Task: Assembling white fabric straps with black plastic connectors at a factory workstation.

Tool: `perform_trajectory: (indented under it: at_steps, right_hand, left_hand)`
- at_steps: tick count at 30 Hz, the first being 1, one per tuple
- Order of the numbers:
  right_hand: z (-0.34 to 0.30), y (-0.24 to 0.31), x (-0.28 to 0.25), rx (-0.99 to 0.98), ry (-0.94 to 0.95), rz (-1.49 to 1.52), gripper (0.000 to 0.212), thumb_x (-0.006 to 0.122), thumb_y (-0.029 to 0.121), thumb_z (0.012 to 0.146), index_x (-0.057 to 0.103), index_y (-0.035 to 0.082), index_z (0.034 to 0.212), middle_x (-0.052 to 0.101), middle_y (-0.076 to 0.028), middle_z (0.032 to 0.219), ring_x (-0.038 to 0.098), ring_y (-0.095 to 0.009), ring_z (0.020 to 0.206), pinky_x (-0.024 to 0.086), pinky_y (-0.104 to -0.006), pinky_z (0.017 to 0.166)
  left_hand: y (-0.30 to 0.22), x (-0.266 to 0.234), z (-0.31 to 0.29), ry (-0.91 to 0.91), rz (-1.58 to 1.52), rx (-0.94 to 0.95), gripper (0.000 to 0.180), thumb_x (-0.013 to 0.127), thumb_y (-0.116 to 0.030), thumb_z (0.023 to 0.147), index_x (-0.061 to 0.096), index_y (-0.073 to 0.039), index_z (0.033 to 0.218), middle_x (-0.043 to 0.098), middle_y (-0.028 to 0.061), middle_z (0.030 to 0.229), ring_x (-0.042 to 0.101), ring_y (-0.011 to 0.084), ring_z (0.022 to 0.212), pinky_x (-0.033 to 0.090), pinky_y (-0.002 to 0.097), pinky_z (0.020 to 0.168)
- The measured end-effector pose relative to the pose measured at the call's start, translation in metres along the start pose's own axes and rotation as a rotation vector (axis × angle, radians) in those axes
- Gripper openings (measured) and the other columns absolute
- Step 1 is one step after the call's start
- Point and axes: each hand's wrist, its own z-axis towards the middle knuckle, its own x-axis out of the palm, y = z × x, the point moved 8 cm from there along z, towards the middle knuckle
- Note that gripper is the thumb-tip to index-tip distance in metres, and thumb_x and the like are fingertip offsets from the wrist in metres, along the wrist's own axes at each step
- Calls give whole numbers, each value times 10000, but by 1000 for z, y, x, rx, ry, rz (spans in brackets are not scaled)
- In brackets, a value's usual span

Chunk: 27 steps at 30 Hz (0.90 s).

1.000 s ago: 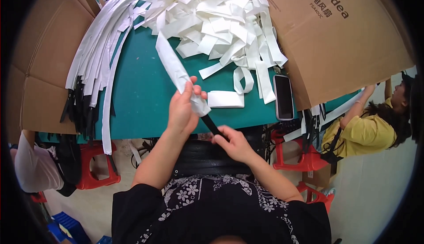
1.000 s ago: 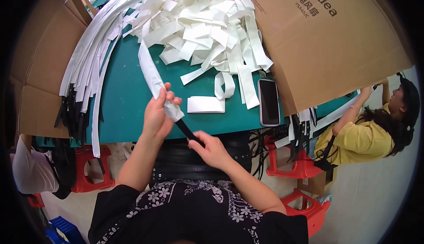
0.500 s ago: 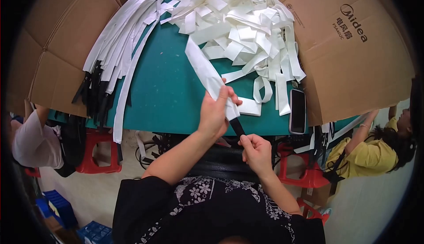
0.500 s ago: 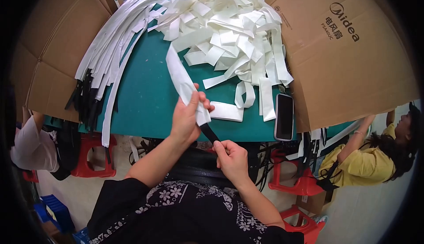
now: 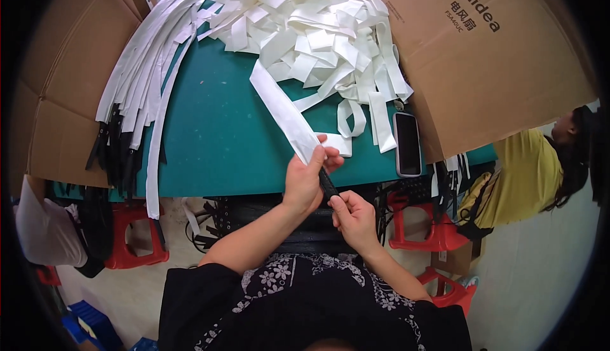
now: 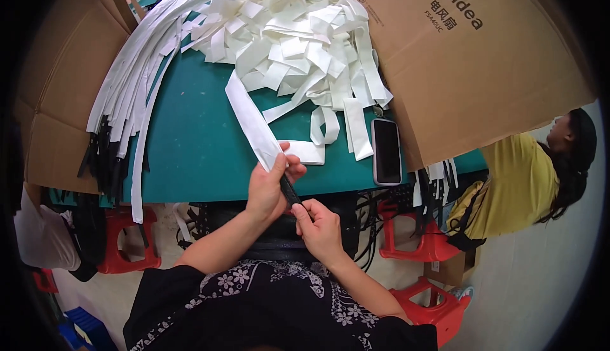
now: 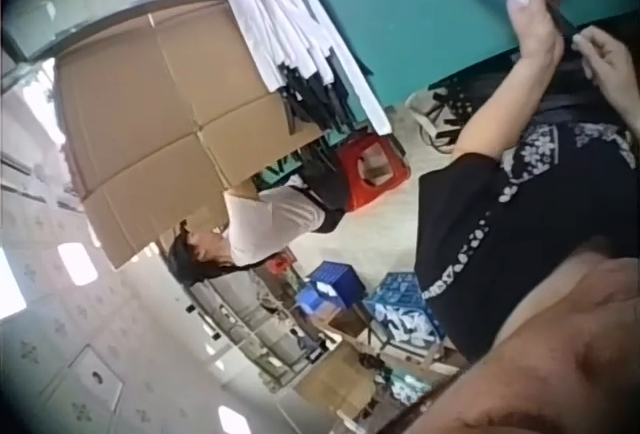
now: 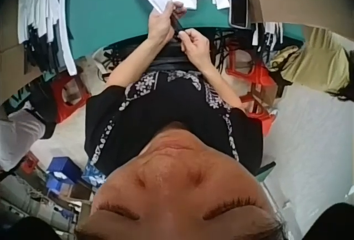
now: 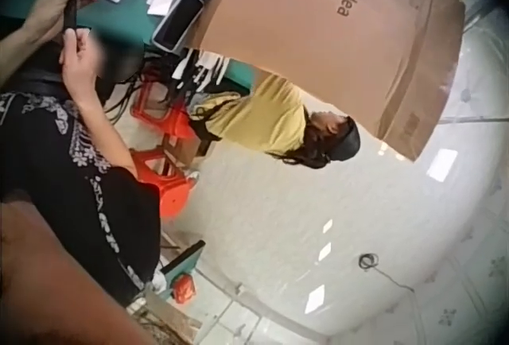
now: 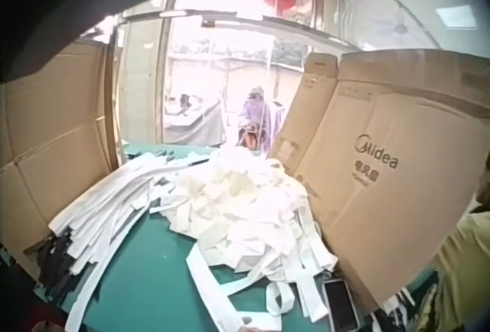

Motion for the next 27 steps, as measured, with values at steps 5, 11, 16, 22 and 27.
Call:
perform_trajectory:
  at_steps: [5, 11, 16, 22, 27]
  right_hand:
    - [-13, -18, -33, -3, -124, -22, 189, 473, 218, 909, 513, 37, 869, 415, 42, 556, 359, -18, 463, 271, -168, 420]
    - [-27, -32, -76, 219, -170, 85, 257, 533, 268, 873, 581, 24, 939, 481, 60, 659, 395, -19, 542, 318, -169, 480]
    - [-38, -38, -105, 264, -178, 63, 107, 637, 97, 773, 654, -5, 800, 613, -2, 734, 530, -54, 656, 420, -189, 605]
    - [-33, -21, -122, 175, -94, 79, 251, 617, 102, 789, 564, -3, 1011, 530, 27, 671, 467, -39, 574, 340, -152, 517]
    - [-19, -25, -102, 322, 148, -30, 460, 612, 112, 792, 441, -5, 1202, 581, -44, 746, 514, -72, 584, 403, -193, 531]
  left_hand:
    - [56, 11, -31, 107, 55, -265, 282, 376, -280, 938, 515, -37, 975, 553, 96, 1063, 448, 147, 1049, 339, 309, 917]
    - [105, 22, -71, 355, 162, -474, 367, 400, -176, 931, 373, -62, 1279, 405, 45, 1286, 356, 137, 1184, 274, 278, 991]
    - [96, 43, -71, 702, 362, -427, 630, 550, -88, 829, 213, -52, 1360, 358, 107, 1330, 289, 176, 1262, 227, 311, 1035]
    - [56, 53, -14, 575, 16, -447, 488, 384, -272, 934, 253, -22, 1333, 395, 106, 1302, 376, 176, 1180, 274, 332, 1006]
    - [81, 49, -19, 437, 33, -435, 393, 364, -252, 941, 349, -26, 1263, 475, 108, 1197, 431, 200, 1138, 351, 340, 950]
